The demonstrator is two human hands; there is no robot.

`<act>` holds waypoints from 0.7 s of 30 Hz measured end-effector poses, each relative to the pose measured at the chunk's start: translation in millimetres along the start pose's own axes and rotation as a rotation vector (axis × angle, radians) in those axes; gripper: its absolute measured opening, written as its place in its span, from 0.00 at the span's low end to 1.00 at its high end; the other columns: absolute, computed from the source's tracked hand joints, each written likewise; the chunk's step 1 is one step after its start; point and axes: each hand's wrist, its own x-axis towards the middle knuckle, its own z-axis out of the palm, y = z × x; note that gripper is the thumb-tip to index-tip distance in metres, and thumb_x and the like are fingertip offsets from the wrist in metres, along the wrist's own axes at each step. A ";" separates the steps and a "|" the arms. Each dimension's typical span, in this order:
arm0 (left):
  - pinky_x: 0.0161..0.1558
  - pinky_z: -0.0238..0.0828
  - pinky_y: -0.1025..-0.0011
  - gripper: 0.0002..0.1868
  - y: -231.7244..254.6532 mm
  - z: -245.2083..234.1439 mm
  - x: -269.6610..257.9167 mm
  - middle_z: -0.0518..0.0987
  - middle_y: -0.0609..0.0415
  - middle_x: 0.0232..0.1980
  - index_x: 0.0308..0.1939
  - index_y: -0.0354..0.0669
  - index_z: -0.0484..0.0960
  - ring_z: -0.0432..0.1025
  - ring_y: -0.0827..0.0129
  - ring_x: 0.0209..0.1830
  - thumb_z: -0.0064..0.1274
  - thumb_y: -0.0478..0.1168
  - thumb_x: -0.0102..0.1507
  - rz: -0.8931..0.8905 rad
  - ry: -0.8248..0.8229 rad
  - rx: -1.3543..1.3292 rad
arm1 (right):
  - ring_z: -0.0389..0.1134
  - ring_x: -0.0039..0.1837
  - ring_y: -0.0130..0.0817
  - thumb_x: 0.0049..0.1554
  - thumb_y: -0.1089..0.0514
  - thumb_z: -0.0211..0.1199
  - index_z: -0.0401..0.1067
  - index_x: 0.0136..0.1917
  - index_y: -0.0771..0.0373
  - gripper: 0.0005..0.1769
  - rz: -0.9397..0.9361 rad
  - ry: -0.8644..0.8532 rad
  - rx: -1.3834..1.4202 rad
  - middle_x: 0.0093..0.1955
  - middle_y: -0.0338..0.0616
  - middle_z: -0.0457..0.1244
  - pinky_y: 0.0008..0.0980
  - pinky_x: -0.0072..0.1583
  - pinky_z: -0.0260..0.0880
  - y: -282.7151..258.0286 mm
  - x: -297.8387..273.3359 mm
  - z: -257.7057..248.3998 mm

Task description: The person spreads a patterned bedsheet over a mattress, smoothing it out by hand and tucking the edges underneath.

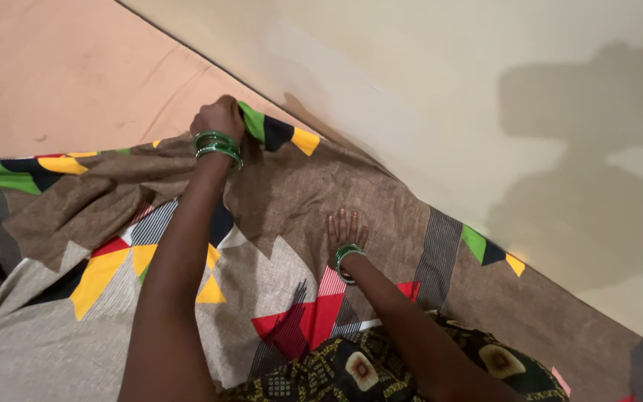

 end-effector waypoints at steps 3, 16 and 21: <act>0.42 0.74 0.47 0.09 9.9 9.7 23.6 0.83 0.37 0.37 0.45 0.51 0.84 0.78 0.40 0.39 0.51 0.47 0.68 -0.011 0.060 -0.038 | 0.01 0.81 0.63 0.53 0.47 0.68 0.11 0.83 0.52 0.71 0.018 -0.045 0.006 0.84 0.54 0.05 0.75 0.74 0.16 -3.1 -6.9 -11.2; 0.52 0.72 0.48 0.17 -12.5 118.3 72.7 0.80 0.37 0.51 0.57 0.48 0.75 0.75 0.40 0.52 0.56 0.43 0.66 0.172 0.036 -0.211 | 0.01 0.80 0.66 0.56 0.56 0.61 0.13 0.84 0.54 0.63 0.003 -0.033 0.005 0.84 0.55 0.07 0.77 0.72 0.13 -5.2 -3.9 -5.8; 0.70 0.45 0.49 0.50 -33.3 141.2 61.8 0.59 0.37 0.74 0.76 0.50 0.48 0.52 0.38 0.74 0.61 0.56 0.58 0.203 -0.251 0.025 | 0.00 0.80 0.64 0.58 0.52 0.59 0.12 0.83 0.53 0.62 0.023 -0.132 0.038 0.84 0.53 0.06 0.76 0.73 0.11 -6.6 -7.5 -18.9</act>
